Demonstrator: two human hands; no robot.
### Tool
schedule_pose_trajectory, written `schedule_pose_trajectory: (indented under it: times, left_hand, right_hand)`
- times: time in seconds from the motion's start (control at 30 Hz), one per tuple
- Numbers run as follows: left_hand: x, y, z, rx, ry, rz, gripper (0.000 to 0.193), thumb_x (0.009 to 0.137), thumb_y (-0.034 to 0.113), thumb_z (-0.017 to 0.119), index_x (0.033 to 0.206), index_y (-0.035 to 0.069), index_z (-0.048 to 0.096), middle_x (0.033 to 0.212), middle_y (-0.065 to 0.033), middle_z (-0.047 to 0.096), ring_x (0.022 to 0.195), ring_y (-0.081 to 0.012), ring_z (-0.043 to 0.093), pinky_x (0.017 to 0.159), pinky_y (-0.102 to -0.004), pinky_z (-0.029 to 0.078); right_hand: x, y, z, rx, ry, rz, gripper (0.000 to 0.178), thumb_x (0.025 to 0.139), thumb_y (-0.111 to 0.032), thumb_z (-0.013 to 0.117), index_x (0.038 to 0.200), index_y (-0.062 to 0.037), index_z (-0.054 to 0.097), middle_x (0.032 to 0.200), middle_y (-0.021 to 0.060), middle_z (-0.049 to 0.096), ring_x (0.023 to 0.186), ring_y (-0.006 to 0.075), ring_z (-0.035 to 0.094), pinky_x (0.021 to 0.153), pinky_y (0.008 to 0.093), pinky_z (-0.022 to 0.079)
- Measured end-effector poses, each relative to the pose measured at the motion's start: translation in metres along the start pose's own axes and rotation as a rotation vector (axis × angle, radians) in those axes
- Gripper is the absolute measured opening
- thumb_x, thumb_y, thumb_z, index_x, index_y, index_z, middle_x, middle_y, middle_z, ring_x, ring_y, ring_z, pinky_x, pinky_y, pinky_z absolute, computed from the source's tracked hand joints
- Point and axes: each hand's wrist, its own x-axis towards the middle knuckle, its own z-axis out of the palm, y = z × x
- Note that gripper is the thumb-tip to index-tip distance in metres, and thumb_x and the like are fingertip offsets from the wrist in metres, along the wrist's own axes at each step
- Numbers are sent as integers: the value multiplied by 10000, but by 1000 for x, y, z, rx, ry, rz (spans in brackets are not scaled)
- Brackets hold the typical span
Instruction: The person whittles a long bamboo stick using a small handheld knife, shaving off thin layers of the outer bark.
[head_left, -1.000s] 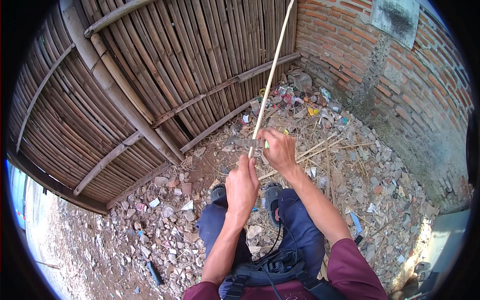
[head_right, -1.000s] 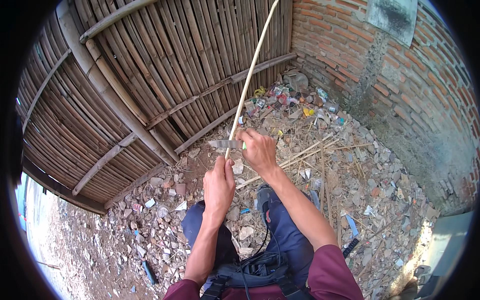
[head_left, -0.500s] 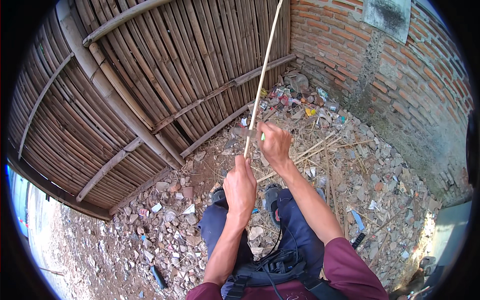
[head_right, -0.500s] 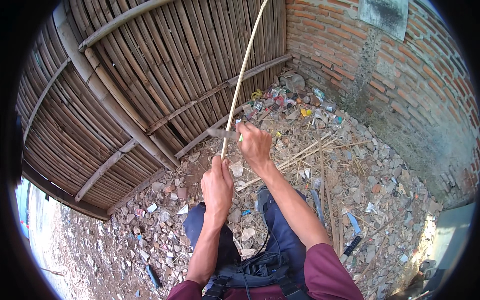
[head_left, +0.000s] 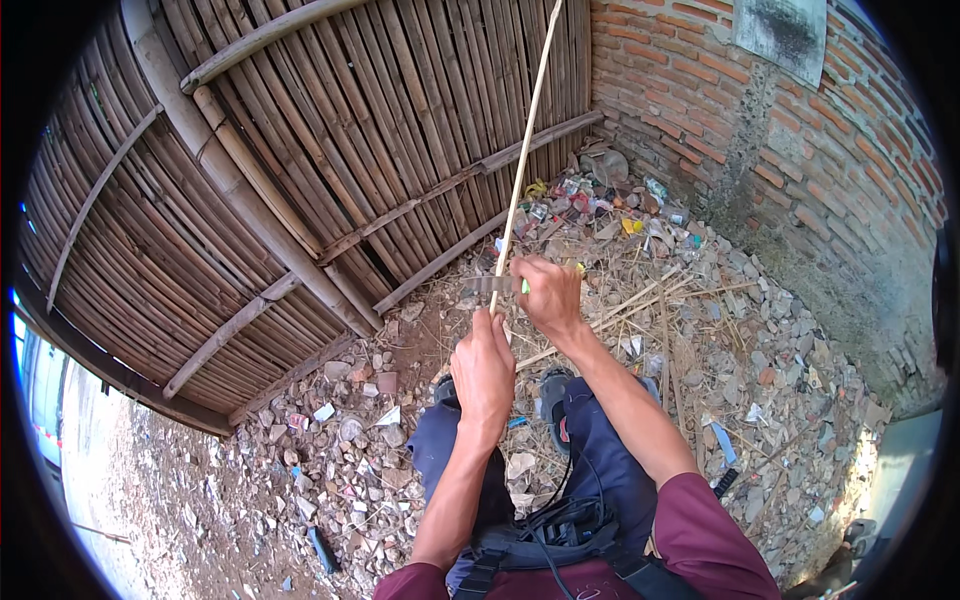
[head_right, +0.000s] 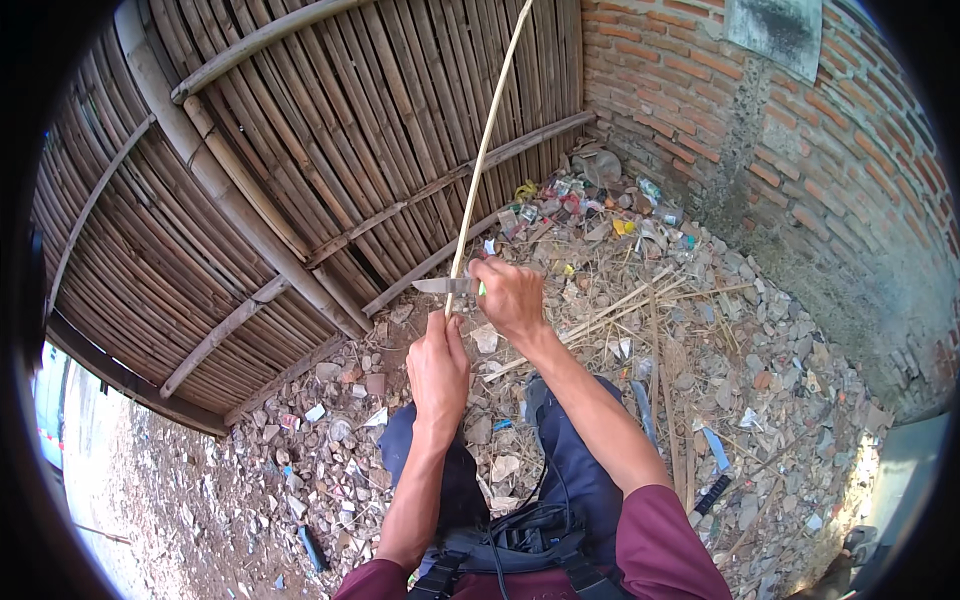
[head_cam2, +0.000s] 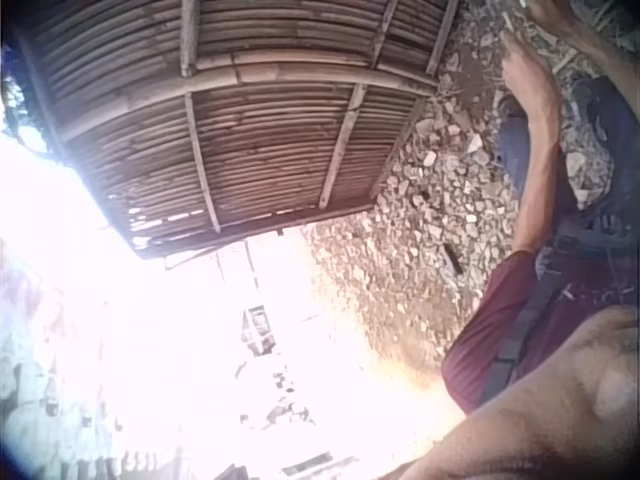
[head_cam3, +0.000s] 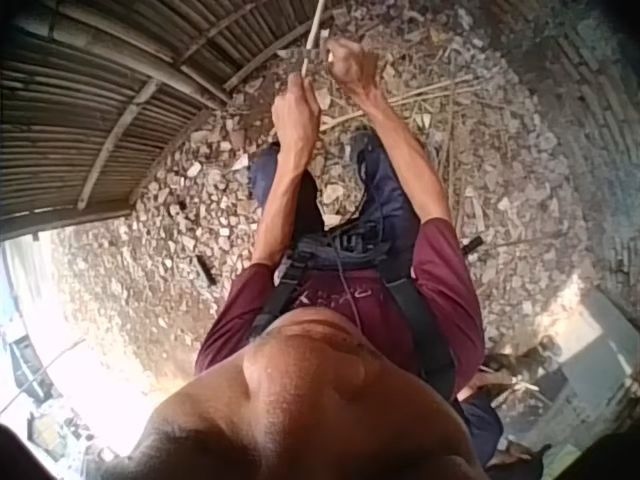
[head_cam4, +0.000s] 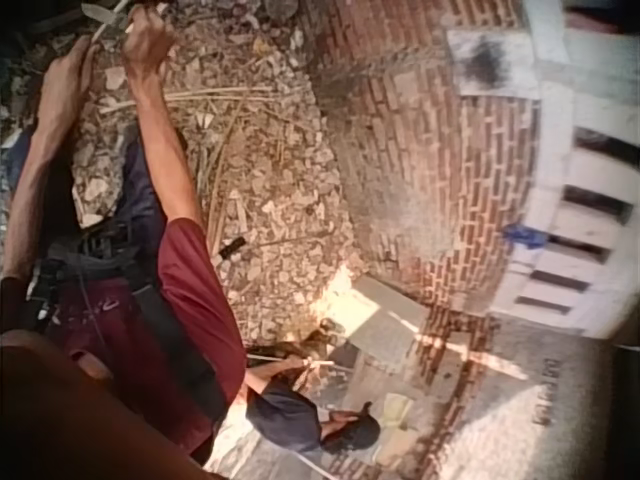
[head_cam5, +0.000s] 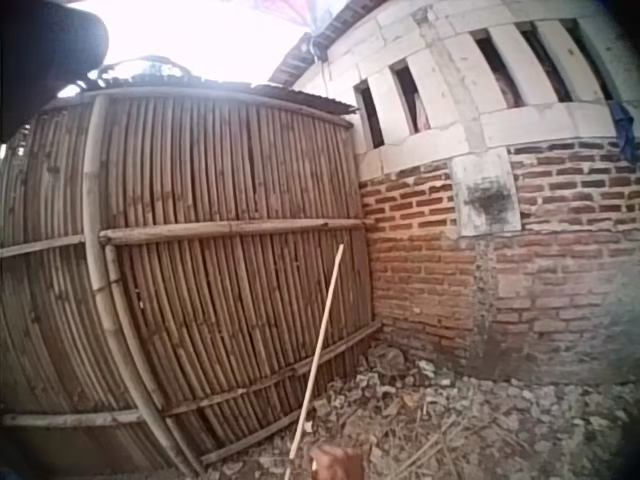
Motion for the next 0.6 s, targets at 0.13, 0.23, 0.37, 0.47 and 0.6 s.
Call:
schedule_pose_trajectory:
  times: [0.13, 0.23, 0.37, 0.47, 0.6]
  left_hand:
    - [-1, 1, 4, 48, 15, -12, 189, 1109, 178, 560, 1110, -3, 615, 747, -295, 690, 685, -503, 692, 593, -604, 508]
    - [-2, -1, 6, 42, 48, -12, 179, 1108, 177, 560, 1089, 5, 605, 743, -290, 691, 672, -501, 689, 580, -602, 507]
    - [-9, 2, 9, 43, 32, -10, 172, 1107, 178, 565, 1053, 16, 586, 726, -277, 683, 656, -501, 683, 559, -602, 500]
    - [-23, 4, 14, 47, 1, 0, 175, 1105, 181, 572, 1022, 27, 568, 707, -266, 670, 647, -502, 677, 543, -605, 492]
    - [-37, 3, 14, 47, -70, -24, 165, 1102, 169, 577, 1012, 32, 598, 686, -261, 653, 639, -495, 665, 558, -589, 482]
  right_hand:
    - [-3, -1, 5, -3, -11, 14, 185, 785, -65, 738, 969, -80, 744, 828, 124, 728, 665, 353, 726, 563, 484, 536]
    - [-1, -3, 8, -13, 15, 28, 193, 777, -63, 742, 968, -83, 755, 825, 126, 736, 660, 352, 725, 555, 479, 531]
    - [8, 7, 8, -33, 87, 107, 128, 850, -78, 738, 972, -90, 774, 779, 126, 741, 623, 324, 716, 518, 453, 506]
    - [19, 30, 3, -99, 177, 147, 98, 925, -97, 730, 988, -98, 804, 754, 113, 758, 596, 274, 707, 509, 438, 490]
    - [29, 56, -7, -146, 154, 379, 209, 926, -68, 743, 1115, -31, 825, 877, 177, 812, 643, 292, 747, 577, 436, 544]
